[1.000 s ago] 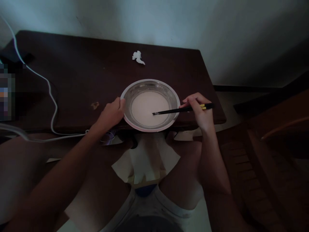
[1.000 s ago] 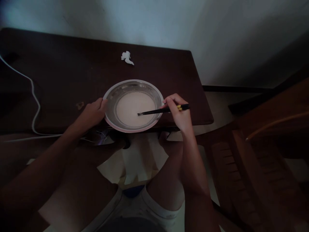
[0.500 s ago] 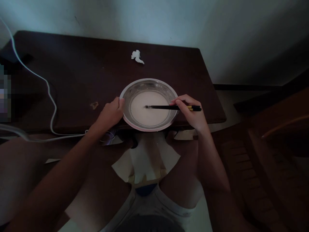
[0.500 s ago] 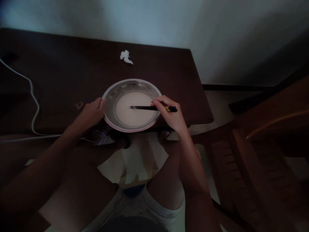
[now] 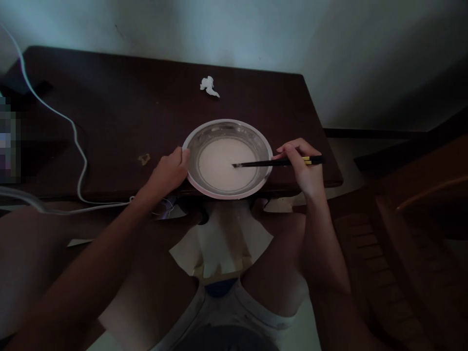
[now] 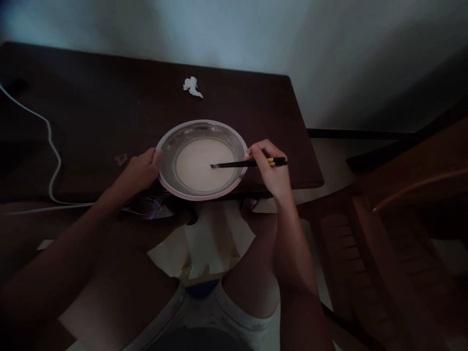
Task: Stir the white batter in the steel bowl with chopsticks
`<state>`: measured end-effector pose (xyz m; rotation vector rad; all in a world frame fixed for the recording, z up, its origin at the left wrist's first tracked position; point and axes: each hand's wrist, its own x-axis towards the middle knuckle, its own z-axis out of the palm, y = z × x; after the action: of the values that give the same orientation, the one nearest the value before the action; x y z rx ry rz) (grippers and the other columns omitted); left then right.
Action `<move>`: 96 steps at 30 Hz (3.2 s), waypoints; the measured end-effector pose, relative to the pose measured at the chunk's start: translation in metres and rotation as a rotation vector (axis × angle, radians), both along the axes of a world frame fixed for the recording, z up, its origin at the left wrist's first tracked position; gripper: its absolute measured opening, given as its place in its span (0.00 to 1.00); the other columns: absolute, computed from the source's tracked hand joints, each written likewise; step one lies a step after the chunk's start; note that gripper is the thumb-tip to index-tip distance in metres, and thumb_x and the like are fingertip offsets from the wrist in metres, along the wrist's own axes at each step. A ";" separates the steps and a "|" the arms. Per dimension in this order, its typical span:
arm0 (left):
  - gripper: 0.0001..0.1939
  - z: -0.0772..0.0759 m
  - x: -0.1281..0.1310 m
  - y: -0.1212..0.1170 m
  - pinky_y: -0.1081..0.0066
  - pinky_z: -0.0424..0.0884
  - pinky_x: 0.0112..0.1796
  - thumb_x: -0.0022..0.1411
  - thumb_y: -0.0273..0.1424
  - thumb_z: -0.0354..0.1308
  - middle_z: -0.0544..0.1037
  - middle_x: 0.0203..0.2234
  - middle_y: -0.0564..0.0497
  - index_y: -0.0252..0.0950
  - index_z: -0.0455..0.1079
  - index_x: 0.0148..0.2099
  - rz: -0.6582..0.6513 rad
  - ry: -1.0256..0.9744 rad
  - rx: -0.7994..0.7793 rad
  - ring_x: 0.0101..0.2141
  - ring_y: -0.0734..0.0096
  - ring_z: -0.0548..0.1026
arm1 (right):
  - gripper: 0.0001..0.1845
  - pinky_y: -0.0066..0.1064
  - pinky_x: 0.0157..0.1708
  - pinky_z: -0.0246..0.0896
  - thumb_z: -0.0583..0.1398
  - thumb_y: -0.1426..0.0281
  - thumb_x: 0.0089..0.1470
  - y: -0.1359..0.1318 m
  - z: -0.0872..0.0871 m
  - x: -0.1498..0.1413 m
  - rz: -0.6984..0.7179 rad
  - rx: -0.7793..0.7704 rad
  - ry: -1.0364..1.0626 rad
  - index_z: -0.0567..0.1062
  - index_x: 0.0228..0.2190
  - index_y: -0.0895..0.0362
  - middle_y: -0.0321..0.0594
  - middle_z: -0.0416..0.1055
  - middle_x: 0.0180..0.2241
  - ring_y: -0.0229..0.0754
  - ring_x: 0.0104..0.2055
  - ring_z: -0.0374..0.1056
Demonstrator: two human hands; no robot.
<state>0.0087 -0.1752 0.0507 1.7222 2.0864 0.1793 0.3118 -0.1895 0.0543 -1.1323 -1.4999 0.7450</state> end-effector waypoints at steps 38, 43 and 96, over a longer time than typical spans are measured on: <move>0.21 0.003 0.001 -0.001 0.49 0.70 0.50 0.75 0.39 0.35 0.79 0.48 0.29 0.37 0.68 0.49 -0.008 0.018 -0.054 0.54 0.37 0.76 | 0.15 0.33 0.35 0.72 0.62 0.55 0.63 0.001 -0.003 -0.005 0.101 -0.035 -0.038 0.79 0.32 0.52 0.35 0.81 0.28 0.41 0.33 0.79; 0.22 0.003 0.001 -0.002 0.49 0.70 0.49 0.76 0.39 0.35 0.79 0.49 0.29 0.36 0.68 0.50 -0.019 0.020 -0.056 0.54 0.36 0.76 | 0.14 0.32 0.38 0.71 0.63 0.58 0.63 0.002 -0.001 -0.001 0.009 0.049 -0.043 0.79 0.29 0.53 0.35 0.80 0.29 0.40 0.35 0.78; 0.19 0.005 0.004 -0.001 0.49 0.70 0.50 0.75 0.39 0.36 0.80 0.47 0.32 0.40 0.67 0.45 -0.005 -0.007 -0.035 0.53 0.38 0.76 | 0.16 0.36 0.42 0.73 0.62 0.55 0.63 0.001 0.000 -0.006 0.110 0.009 -0.110 0.80 0.31 0.52 0.36 0.81 0.33 0.42 0.39 0.78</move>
<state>0.0127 -0.1758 0.0561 1.7040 2.0675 0.1462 0.3059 -0.1889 0.0543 -1.1064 -1.6677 0.7605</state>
